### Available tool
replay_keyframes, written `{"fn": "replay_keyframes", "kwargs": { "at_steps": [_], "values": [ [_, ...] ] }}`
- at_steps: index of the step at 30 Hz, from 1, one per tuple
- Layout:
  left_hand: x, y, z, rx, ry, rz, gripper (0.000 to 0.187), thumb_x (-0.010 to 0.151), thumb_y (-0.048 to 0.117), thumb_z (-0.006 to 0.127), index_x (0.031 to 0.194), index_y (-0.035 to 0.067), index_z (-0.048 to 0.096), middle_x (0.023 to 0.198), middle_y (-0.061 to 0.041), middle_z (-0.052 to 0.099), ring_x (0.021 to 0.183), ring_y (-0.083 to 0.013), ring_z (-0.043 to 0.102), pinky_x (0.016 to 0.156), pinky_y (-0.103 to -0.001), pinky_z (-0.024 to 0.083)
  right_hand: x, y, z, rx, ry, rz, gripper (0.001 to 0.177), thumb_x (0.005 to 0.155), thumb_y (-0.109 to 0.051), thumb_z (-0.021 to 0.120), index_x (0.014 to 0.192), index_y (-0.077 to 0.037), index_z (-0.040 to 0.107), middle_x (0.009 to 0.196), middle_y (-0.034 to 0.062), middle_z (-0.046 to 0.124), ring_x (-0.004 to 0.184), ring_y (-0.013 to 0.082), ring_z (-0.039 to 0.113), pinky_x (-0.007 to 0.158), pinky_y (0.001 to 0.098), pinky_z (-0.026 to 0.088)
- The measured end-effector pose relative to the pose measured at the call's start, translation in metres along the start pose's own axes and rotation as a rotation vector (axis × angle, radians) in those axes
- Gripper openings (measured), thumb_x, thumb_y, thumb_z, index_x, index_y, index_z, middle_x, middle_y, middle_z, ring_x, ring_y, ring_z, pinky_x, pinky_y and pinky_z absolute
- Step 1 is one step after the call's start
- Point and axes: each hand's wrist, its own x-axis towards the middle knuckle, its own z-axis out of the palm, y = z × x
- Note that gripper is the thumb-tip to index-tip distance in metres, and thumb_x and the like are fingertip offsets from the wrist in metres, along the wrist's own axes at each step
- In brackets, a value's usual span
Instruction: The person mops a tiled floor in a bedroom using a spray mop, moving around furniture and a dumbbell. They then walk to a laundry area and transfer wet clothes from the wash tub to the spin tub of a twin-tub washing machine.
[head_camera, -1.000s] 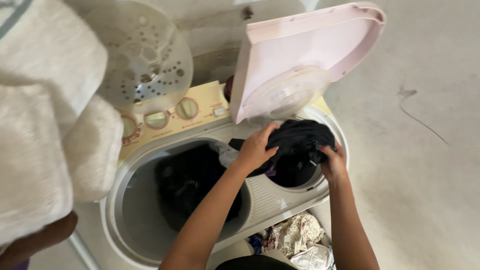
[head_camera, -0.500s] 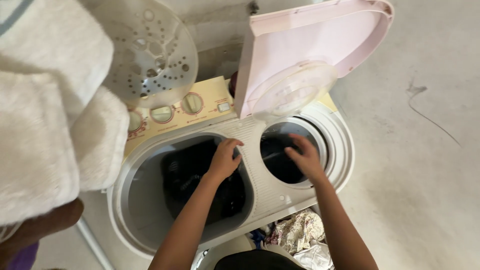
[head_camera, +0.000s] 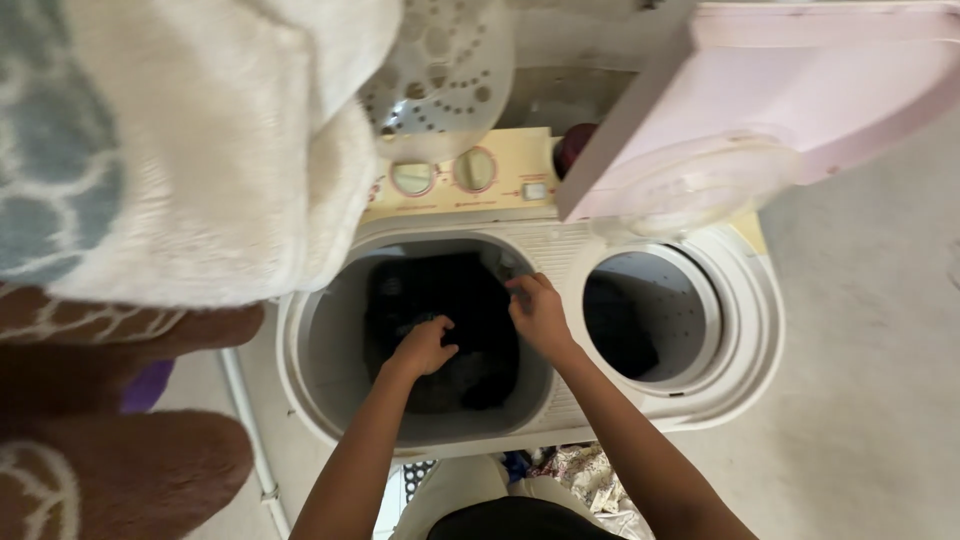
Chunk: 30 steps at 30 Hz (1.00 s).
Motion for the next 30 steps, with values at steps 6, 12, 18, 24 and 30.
{"fn": "replay_keyframes", "kwargs": {
  "at_steps": [6, 12, 18, 24, 30],
  "values": [
    [-0.016, -0.046, -0.001, -0.025, -0.018, -0.115, 0.055, 0.095, 0.028, 0.069, 0.144, 0.011, 0.051, 0.135, -0.016, 0.063, 0.121, -0.032, 0.063, 0.103, -0.041, 0.051, 0.028, 0.045, 0.057, -0.102, -0.18, -0.108, 0.044, 0.082, -0.005, 0.071, 0.126, -0.005, 0.064, 0.122, 0.0219, 0.061, 0.103, 0.0363, 0.063, 0.089, 0.0414, 0.053],
    [0.004, -0.089, 0.009, -0.02, -0.006, -0.163, 0.056, 0.095, 0.029, 0.068, 0.144, 0.01, 0.05, 0.131, -0.017, 0.065, 0.118, -0.0343, 0.064, 0.099, -0.044, 0.053, 0.06, 0.106, 0.135, -0.364, -0.448, -0.028, 0.072, 0.075, -0.012, 0.079, 0.142, -0.01, 0.052, 0.141, 0.0256, 0.049, 0.128, 0.0453, 0.05, 0.107, 0.0472, 0.046],
    [0.038, -0.113, 0.015, 0.213, -0.014, -0.203, 0.057, 0.095, 0.038, 0.065, 0.145, 0.013, 0.052, 0.134, -0.015, 0.066, 0.121, -0.0343, 0.063, 0.108, -0.048, 0.046, 0.064, 0.125, 0.196, -0.633, -0.76, 0.139, 0.101, 0.074, -0.024, 0.087, 0.158, -0.025, 0.032, 0.165, 0.0213, 0.013, 0.148, 0.0532, 0.013, 0.109, 0.0757, 0.027],
    [0.075, -0.132, 0.006, 0.273, 0.101, -0.205, 0.06, 0.092, 0.037, 0.068, 0.144, 0.013, 0.052, 0.137, -0.016, 0.063, 0.126, -0.0341, 0.059, 0.11, -0.047, 0.044, 0.07, 0.136, 0.252, -0.818, -0.884, 0.069, 0.117, 0.068, -0.035, 0.094, 0.161, -0.033, 0.023, 0.171, 0.0179, -0.007, 0.153, 0.0561, -0.01, 0.106, 0.0877, 0.011],
    [0.112, -0.159, -0.006, 0.321, 0.253, -0.134, 0.062, 0.09, 0.037, 0.07, 0.144, 0.012, 0.053, 0.137, -0.016, 0.063, 0.126, -0.0341, 0.059, 0.11, -0.047, 0.044, 0.109, 0.172, 0.339, -1.004, -0.935, -0.194, 0.114, 0.07, -0.034, 0.092, 0.161, -0.033, 0.024, 0.17, 0.0155, -0.002, 0.15, 0.0535, -0.004, 0.105, 0.0853, 0.014]
  ]
}}
